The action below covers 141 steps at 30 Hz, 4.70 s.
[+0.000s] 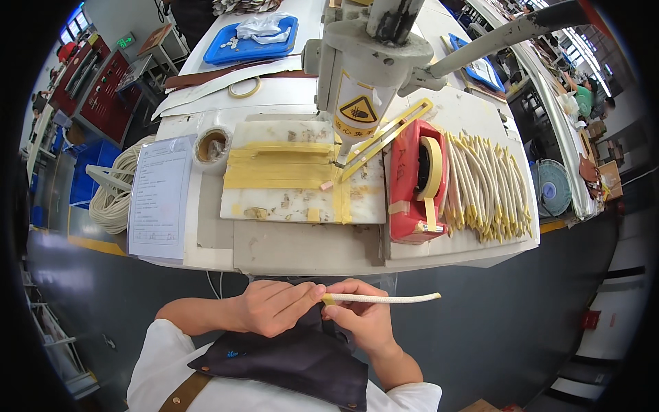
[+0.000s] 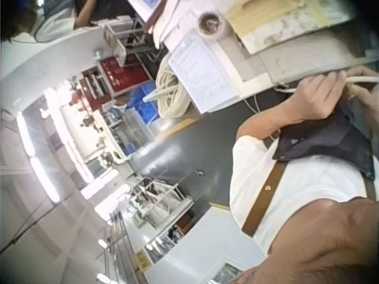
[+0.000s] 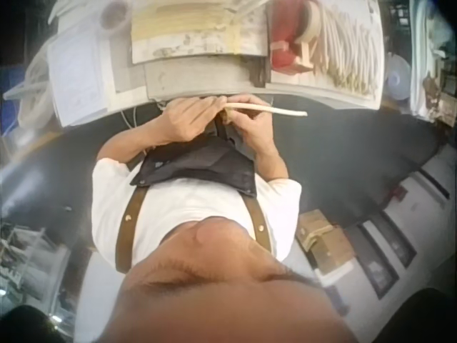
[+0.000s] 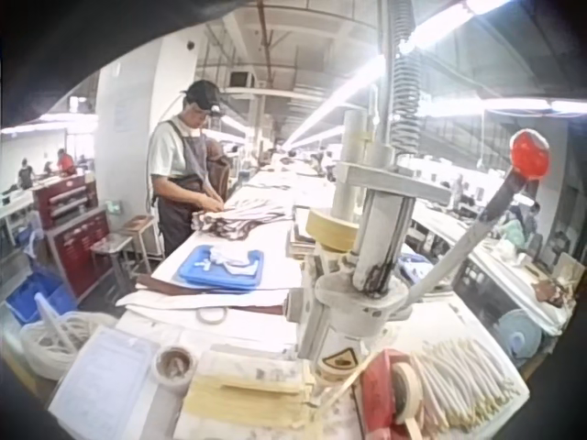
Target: The person repeatedly picks up white cables, aligns them on a jig, and uses a manual press to attach yellow plastic tips to the ends. The finished cables are placed in a pile on the right side of the workstation.
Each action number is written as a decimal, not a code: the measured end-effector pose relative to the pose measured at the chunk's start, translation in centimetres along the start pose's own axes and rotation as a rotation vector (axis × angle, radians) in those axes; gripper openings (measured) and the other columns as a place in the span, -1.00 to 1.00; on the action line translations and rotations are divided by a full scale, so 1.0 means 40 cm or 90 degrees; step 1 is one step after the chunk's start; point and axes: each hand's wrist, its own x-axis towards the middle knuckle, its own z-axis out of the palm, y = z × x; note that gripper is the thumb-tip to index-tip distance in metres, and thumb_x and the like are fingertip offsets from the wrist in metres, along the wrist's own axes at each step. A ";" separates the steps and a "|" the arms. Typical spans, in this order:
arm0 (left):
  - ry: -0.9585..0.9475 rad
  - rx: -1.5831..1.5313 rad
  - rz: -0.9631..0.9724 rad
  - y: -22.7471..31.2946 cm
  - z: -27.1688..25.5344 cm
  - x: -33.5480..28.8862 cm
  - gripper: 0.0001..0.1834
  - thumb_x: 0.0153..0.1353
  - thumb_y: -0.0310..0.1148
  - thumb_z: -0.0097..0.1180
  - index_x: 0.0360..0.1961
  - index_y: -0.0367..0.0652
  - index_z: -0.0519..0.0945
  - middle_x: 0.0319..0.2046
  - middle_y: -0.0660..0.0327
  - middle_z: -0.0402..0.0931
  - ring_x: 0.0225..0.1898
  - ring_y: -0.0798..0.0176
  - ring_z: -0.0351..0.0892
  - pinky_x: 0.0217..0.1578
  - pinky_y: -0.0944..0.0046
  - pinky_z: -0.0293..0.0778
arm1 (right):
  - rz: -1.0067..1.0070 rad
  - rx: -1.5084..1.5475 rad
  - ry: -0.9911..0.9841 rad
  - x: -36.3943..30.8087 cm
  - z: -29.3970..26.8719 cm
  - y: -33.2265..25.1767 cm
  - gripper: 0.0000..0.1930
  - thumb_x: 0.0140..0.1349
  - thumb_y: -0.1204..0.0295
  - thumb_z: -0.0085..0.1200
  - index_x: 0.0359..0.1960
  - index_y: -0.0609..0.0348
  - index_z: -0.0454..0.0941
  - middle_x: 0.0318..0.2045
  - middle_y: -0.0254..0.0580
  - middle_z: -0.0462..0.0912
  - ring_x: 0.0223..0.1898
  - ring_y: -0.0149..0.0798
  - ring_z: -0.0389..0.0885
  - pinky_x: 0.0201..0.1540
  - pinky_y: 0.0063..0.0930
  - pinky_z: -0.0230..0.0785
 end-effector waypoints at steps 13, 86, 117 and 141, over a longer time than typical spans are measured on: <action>-0.136 -0.205 -0.234 0.023 0.012 -0.001 -0.76 0.25 -0.29 0.38 -0.17 -0.21 0.70 -0.52 0.27 0.61 -0.56 0.29 0.61 -0.52 0.27 0.51 | -0.327 -0.661 0.023 0.031 0.009 -0.044 -0.70 -0.02 0.75 0.31 -0.23 0.18 0.78 -0.44 -0.15 0.70 -0.43 -0.22 0.70 -0.38 -0.46 0.54; -0.033 0.003 -0.422 -0.076 -0.127 -0.048 -0.82 0.28 -0.49 0.29 -0.10 -0.28 0.75 -0.42 0.10 0.55 -0.45 0.14 0.56 -0.41 0.27 0.46 | -0.240 -0.067 0.086 0.319 0.027 -0.093 -0.39 0.46 0.60 0.04 0.48 0.44 0.13 -0.12 -0.08 0.75 -0.27 -0.47 0.59 -0.14 -0.55 0.51; -0.039 0.037 -0.240 -0.278 0.056 0.011 -0.75 0.15 -0.56 0.28 -0.11 -0.26 0.70 -0.36 0.22 0.47 -0.40 0.18 0.59 -0.42 0.20 0.53 | -0.502 -0.934 0.402 0.553 -0.051 -0.066 -0.85 0.37 0.55 0.01 -0.28 0.46 0.53 -0.16 0.22 0.55 -0.13 0.28 0.57 -0.04 0.07 0.43; -0.183 0.119 -0.181 -0.295 0.076 0.051 -0.46 -0.03 -0.53 0.20 0.08 -0.33 0.56 -0.27 0.17 0.46 -0.32 0.19 0.62 -0.39 0.24 0.56 | -0.355 -0.892 0.353 0.572 -0.055 -0.099 -0.82 0.30 0.57 0.05 -0.16 0.51 0.50 0.30 0.63 0.32 0.07 0.46 0.58 0.10 0.05 0.54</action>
